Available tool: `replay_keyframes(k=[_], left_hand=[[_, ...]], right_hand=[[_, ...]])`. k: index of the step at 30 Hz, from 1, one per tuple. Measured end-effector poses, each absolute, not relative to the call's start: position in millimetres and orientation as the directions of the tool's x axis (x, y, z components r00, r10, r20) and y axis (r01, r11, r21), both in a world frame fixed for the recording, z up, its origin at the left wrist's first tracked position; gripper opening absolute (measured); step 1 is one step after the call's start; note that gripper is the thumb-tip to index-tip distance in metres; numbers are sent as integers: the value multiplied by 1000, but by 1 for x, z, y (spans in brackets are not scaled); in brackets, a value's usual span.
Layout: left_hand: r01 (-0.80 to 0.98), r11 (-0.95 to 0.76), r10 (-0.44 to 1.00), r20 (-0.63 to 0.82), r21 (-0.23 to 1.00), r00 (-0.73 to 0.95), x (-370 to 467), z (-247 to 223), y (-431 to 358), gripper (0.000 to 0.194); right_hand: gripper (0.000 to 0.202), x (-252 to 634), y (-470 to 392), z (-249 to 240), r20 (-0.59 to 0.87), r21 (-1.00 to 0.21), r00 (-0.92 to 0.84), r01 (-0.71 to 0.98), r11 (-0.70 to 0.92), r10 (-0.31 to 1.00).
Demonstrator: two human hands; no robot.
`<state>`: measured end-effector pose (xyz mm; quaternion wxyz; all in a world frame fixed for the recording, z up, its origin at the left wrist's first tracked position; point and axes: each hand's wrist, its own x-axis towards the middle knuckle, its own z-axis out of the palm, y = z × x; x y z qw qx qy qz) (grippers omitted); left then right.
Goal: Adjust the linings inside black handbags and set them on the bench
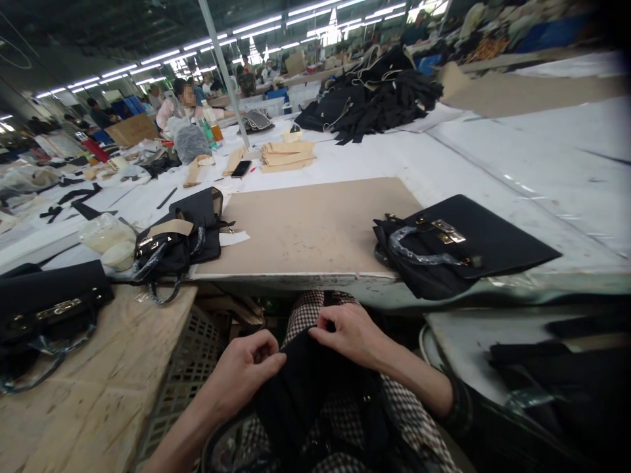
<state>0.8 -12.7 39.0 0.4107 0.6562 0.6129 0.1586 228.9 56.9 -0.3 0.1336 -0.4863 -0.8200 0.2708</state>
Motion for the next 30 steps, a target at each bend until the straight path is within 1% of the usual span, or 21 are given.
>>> replay_keyframes(k=[3, 5, 8, 12, 15, 17, 19, 22, 24, 26, 28, 30], left_hand=[[739, -62, 911, -265, 671, 316, 13, 45, 9, 23], [784, -148, 906, -236, 603, 352, 24, 45, 20, 25], [815, -164, 902, -250, 556, 352, 33, 41, 25, 26], [812, -77, 911, -290, 578, 293, 16, 39, 7, 28], [772, 22, 914, -326, 636, 243, -6, 43, -13, 28], [743, 55, 908, -342, 667, 240, -14, 48, -21, 29], [746, 36, 908, -333, 665, 253, -13, 51, -22, 32], [766, -67, 918, -262, 639, 299, 5, 50, -8, 32], [760, -146, 915, -206, 633, 347, 20, 43, 7, 25], [742, -192, 894, -197, 643, 402, 32, 34, 23, 13], [720, -182, 878, -219, 670, 426, 35, 24, 34, 7], [687, -116, 871, -260, 717, 418, 31, 16, 38, 9]], right_hand=[[23, 227, 55, -1, -29, -556, -493, 731, 395, 870], [23, 227, 54, -2, -19, -550, -490, 733, 400, 872], [22, 230, 53, -3, -34, -563, -484, 732, 384, 874], [21, 236, 52, -1, -68, -571, -468, 743, 350, 881], [21, 237, 49, 1, -79, -550, -472, 755, 357, 878], [21, 235, 48, 2, -71, -532, -483, 759, 376, 873], [21, 231, 46, 2, -60, -523, -492, 756, 393, 868], [21, 223, 45, 3, -47, -524, -501, 749, 406, 864], [19, 221, 46, 3, -42, -527, -504, 745, 409, 863], [17, 226, 48, 3, -36, -551, -521, 722, 418, 853], [15, 238, 52, 2, -16, -613, -574, 653, 445, 819], [17, 255, 54, 0, 22, -683, -610, 570, 457, 792]])
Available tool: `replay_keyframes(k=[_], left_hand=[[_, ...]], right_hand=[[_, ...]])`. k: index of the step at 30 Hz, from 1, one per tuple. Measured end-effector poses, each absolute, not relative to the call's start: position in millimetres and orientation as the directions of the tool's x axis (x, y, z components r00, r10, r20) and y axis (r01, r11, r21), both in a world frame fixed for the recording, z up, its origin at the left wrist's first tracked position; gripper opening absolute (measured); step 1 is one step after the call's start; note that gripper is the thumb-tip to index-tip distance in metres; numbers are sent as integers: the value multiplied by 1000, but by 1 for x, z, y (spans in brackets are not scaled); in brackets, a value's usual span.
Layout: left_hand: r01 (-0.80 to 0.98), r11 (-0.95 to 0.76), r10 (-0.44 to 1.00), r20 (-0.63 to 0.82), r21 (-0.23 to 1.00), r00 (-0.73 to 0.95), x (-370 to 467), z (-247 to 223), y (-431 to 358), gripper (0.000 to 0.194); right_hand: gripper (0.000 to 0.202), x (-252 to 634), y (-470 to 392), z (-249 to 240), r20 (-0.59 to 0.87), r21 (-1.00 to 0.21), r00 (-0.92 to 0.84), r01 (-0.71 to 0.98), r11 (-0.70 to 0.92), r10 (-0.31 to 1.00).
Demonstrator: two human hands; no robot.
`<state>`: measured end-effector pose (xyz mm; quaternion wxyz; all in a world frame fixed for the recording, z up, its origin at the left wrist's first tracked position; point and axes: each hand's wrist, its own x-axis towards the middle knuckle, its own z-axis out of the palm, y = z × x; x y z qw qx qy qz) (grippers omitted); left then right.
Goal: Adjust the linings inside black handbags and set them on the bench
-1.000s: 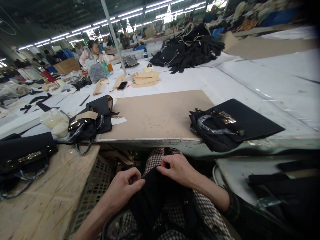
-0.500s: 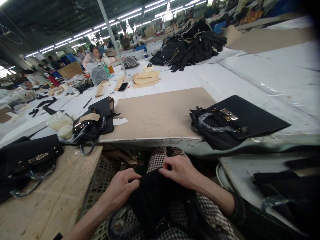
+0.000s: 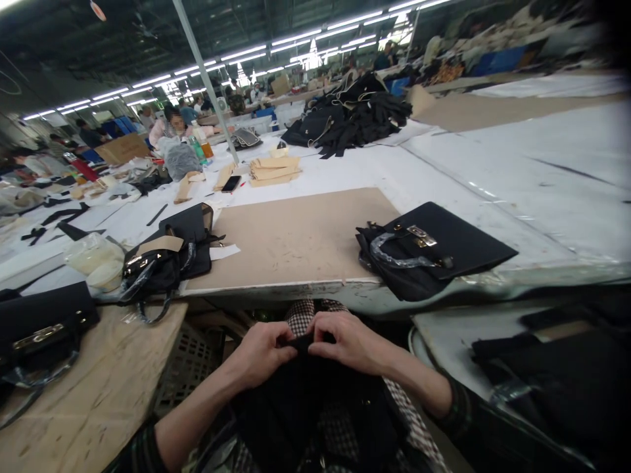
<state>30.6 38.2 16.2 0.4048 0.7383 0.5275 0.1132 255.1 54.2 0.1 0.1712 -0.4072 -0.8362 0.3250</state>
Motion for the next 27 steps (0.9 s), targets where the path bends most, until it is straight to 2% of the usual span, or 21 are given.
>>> replay_keyframes(k=[6, 10, 17, 22, 27], left_hand=[[473, 143, 845, -356, 870, 399, 18, 2, 33, 18], [431, 107, 832, -318, 896, 454, 23, 2, 37, 30], [392, 95, 813, -299, 915, 499, 24, 3, 42, 31], [352, 165, 794, -336, 921, 507, 27, 3, 43, 33], [371, 164, 781, -350, 914, 516, 28, 5, 46, 34]], right_hand=[[10, 285, 55, -7, 44, -790, -585, 476, 387, 810], [11, 282, 55, -9, 13, -823, -530, 476, 310, 848], [10, 277, 53, -12, -19, -809, -392, 547, 216, 920], [14, 275, 52, -13, -16, -775, -356, 595, 213, 934], [17, 274, 48, -14, -15, -715, -357, 656, 240, 934]])
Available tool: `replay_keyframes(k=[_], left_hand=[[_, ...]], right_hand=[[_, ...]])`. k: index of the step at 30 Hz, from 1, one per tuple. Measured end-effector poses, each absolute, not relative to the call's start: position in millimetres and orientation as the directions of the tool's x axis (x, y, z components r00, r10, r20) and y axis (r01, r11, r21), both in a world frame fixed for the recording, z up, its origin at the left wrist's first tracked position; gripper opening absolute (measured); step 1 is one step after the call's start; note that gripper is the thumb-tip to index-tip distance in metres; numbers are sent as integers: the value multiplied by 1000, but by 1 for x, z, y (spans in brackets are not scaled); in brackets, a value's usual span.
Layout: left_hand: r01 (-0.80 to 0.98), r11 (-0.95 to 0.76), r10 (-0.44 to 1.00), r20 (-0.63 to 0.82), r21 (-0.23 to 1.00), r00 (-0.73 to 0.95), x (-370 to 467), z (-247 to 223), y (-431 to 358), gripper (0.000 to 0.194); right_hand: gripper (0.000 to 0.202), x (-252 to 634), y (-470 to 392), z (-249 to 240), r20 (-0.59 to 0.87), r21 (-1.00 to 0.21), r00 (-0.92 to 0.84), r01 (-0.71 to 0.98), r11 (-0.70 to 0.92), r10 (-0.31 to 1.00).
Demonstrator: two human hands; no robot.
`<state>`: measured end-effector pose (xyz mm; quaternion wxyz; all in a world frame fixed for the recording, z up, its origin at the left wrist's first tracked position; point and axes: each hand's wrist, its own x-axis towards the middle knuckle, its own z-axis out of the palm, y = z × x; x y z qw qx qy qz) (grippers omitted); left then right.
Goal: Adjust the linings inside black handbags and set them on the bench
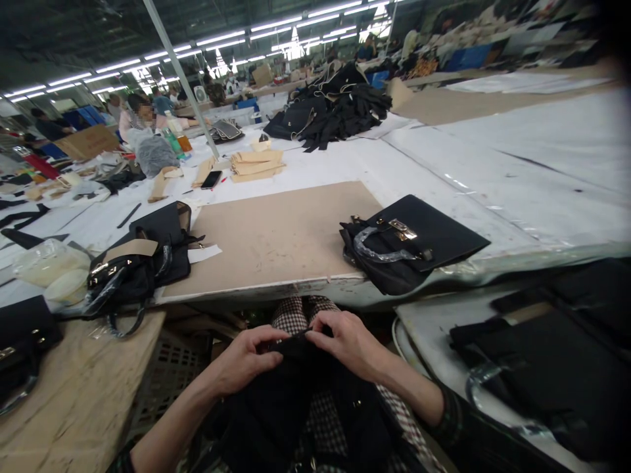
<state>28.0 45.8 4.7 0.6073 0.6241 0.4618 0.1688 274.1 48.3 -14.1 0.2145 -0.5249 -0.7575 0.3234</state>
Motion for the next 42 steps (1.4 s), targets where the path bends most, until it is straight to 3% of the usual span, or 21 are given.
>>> replay_keyframes(k=[13, 20, 24, 34, 37, 40, 42], left_hand=[[444, 83, 780, -336, 892, 528, 22, 3, 47, 34], [420, 99, 772, -336, 902, 540, 25, 3, 44, 34], [455, 19, 763, -307, 890, 568, 26, 6, 48, 32], [555, -352, 711, -171, 753, 682, 69, 8, 68, 25], [605, -481, 710, -124, 634, 693, 73, 0, 66, 29], [688, -513, 752, -117, 514, 648, 68, -6, 61, 34], [703, -470, 767, -148, 534, 624, 66, -7, 61, 38]], right_hand=[[12, 281, 47, -11, 0, -749, -484, 580, 321, 875], [13, 280, 43, -11, 4, -738, -434, 607, 295, 901], [15, 277, 41, -13, 7, -714, -391, 642, 278, 920], [15, 274, 40, -12, -4, -781, -261, 604, 160, 965], [18, 277, 41, -13, 4, -814, -262, 560, 155, 965], [19, 280, 42, -14, 2, -848, -311, 503, 167, 950], [15, 282, 43, -14, -5, -850, -343, 496, 177, 939]])
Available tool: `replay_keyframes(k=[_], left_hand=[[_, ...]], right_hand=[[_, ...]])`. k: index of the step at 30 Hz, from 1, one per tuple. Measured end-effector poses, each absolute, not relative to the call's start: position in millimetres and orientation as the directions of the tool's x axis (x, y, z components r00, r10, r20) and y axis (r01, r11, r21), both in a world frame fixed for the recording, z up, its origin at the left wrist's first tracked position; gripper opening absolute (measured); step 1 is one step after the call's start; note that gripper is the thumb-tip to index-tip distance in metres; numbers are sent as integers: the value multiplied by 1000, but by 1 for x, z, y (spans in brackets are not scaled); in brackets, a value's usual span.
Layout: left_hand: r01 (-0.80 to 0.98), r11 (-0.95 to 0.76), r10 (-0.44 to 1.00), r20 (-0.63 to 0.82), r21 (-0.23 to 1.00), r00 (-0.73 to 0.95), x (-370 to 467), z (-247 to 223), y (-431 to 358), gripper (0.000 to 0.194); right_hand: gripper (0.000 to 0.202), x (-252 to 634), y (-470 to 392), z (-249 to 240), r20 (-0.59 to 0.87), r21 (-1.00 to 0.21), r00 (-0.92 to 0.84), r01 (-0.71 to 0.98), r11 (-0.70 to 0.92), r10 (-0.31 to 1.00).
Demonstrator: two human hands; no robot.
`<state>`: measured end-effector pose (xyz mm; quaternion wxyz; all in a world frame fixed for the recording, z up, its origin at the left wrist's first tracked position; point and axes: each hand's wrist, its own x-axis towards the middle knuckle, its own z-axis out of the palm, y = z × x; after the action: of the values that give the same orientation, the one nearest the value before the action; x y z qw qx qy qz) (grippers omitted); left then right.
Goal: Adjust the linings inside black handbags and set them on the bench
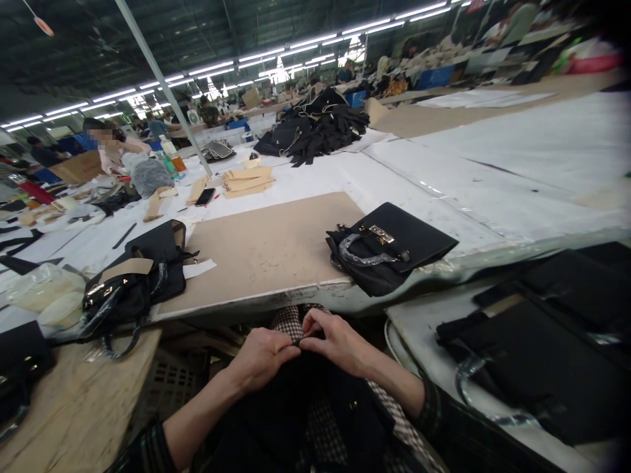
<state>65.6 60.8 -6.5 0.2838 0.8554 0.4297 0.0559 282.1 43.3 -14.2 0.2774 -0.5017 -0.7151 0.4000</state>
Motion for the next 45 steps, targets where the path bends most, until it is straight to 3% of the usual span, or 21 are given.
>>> replay_keyframes(k=[4, 8, 10, 14, 16, 19, 23, 28, 34, 40, 45], left_hand=[[665, -380, 721, -245, 643, 648, 71, -1, 66, 41], [640, -440, 665, -251, 630, 704, 83, 4, 73, 33], [637, -460, 660, -243, 618, 711, 86, 5, 74, 31], [655, -473, 689, -216, 589, 692, 83, 4, 73, 31], [655, -477, 708, -186, 586, 682, 80, 2, 73, 27], [641, -390, 725, -209, 661, 656, 79, -3, 73, 16], [619, -230, 668, -340, 751, 661, 85, 2, 74, 28], [558, -225, 510, -391, 799, 766, 76, 42, 79, 25], [649, -39, 204, -630, 760, 750, 50, 62, 81, 27], [589, -131, 310, -532, 797, 788, 58, 51, 71, 38], [577, -175, 317, -510, 798, 800, 71, 56, 73, 37]], right_hand=[[8, 285, 46, -18, 2, -806, -370, 550, 221, 929], [14, 293, 48, -19, -11, -838, -397, 505, 208, 918], [26, 301, 42, -14, -30, -865, -405, 469, 180, 914], [69, 324, 0, 2, -119, -848, -390, 518, 110, 913], [79, 331, -30, 6, -173, -842, -347, 538, 45, 922], [65, 328, -64, 0, -238, -820, -166, 562, -106, 957], [33, 323, -74, -9, -271, -801, -28, 561, -209, 962], [26, 358, -59, 18, -262, -917, -274, 369, -150, 925], [34, 380, -32, 20, -341, -934, -632, 145, -326, 696], [41, 369, -28, -24, -319, -925, -591, 23, -380, 741], [47, 372, -28, -22, -326, -924, -563, 18, -383, 759]])
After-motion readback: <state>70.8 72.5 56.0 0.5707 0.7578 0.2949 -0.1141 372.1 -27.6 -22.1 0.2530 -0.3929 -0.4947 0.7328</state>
